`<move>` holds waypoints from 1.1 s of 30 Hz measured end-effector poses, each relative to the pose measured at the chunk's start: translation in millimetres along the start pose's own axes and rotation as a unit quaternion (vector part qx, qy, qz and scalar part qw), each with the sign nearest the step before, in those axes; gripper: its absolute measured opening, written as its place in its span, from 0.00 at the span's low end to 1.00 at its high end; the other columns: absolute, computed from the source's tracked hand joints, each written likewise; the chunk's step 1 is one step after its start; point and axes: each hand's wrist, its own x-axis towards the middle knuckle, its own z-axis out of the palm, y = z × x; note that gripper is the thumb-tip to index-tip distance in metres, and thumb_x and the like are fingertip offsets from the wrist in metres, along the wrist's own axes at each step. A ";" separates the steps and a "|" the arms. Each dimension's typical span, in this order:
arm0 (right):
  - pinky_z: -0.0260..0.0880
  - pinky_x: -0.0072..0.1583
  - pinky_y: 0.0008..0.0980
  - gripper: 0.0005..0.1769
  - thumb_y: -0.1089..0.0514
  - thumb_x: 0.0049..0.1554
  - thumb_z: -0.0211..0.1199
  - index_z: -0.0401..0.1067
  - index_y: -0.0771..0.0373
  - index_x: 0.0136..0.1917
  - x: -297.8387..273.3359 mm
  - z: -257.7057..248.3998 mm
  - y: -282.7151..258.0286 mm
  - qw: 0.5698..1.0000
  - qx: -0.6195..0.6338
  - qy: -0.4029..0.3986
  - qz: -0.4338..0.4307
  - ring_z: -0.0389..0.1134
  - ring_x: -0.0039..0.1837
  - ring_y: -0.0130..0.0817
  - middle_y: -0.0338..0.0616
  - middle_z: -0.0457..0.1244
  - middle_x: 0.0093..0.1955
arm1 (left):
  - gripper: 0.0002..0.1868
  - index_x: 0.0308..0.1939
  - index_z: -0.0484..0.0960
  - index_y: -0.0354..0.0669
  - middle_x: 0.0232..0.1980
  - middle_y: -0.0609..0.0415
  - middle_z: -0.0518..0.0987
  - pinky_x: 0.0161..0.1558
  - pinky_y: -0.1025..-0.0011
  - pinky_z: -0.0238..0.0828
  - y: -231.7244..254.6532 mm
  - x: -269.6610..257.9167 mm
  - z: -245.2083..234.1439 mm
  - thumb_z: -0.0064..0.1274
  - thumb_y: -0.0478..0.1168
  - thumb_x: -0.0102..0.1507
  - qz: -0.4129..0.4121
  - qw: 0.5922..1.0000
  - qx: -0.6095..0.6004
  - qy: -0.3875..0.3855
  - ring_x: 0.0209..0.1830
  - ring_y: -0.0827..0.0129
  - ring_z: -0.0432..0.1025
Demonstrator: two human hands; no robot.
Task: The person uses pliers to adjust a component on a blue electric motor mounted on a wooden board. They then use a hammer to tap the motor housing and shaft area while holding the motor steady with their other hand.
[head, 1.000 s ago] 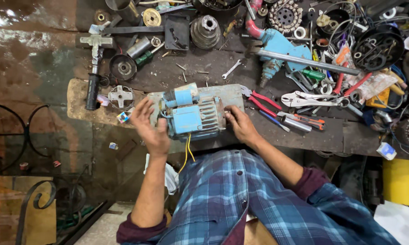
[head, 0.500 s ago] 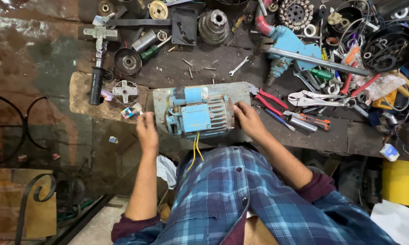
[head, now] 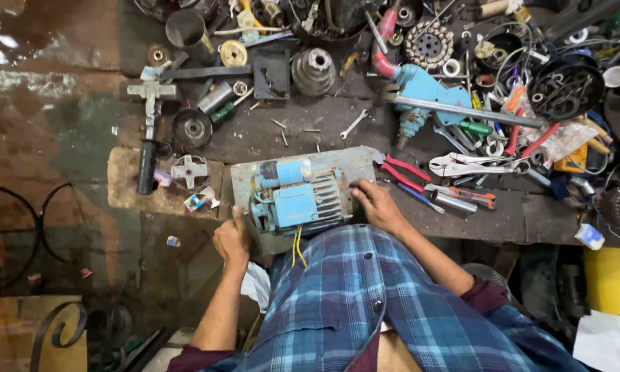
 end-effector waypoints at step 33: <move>0.51 0.29 0.32 0.20 0.50 0.69 0.48 0.59 0.56 0.35 39.7 -1.8 39.4 0.794 0.433 -0.094 0.416 0.49 0.25 0.26 0.30 0.48 0.24 | 0.21 0.33 0.76 0.33 0.31 0.43 0.75 0.34 0.58 0.65 17.1 12.8 -25.0 0.49 0.48 0.73 0.105 0.943 -0.241 0.205 0.30 0.49 0.70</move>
